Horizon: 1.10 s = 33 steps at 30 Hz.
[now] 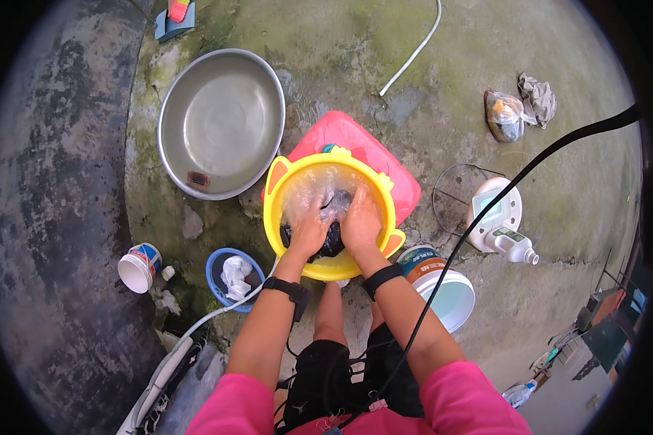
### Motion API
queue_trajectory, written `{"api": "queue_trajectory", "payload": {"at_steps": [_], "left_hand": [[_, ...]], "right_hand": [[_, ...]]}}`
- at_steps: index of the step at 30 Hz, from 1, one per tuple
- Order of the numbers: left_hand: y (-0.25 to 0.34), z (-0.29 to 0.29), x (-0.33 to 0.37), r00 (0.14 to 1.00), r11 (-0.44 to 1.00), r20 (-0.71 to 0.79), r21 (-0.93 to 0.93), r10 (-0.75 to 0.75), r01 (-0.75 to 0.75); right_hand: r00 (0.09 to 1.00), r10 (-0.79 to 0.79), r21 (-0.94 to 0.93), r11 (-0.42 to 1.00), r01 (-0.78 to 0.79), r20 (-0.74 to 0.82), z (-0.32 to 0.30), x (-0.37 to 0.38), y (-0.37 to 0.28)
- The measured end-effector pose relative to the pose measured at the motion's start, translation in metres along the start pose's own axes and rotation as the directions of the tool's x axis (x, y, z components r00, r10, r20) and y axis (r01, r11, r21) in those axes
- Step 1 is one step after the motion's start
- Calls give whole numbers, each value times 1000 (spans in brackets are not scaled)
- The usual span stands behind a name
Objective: Washing clothes by hand in a basin with detergent.
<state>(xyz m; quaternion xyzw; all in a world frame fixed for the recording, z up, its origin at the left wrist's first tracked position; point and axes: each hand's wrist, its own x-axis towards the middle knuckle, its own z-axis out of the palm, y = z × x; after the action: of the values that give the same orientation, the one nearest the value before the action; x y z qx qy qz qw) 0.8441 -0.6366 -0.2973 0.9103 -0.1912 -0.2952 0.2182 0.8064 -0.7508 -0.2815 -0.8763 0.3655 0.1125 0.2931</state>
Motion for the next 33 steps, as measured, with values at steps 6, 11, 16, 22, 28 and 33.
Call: {"api": "queue_trajectory", "payload": {"at_steps": [6,11,16,22,28,33], "left_hand": [[11,-23,-2,903,294,-4,-946,-430,135],[17,-33,3,855,174,82,-965,-512,197],[12,-30,16,887,-85,150,-988,-436,125],[25,-16,10,922,-34,-5,-999,-387,-20],[21,-34,-7,990,-260,85,-964,-116,52],[66,-55,-21,891,269,131,-925,-436,268]], "right_hand": [[934,262,691,629,-355,241,5,-2,10],[932,180,925,163,-344,315,-7,-9,-5],[863,-450,494,710,502,-230,-30,-45,-36],[792,-518,322,727,607,-323,-36,-56,-53],[893,-328,346,836,426,-309,-24,-34,-65],[996,-66,370,925,84,-59,-27,11,-31]]}}
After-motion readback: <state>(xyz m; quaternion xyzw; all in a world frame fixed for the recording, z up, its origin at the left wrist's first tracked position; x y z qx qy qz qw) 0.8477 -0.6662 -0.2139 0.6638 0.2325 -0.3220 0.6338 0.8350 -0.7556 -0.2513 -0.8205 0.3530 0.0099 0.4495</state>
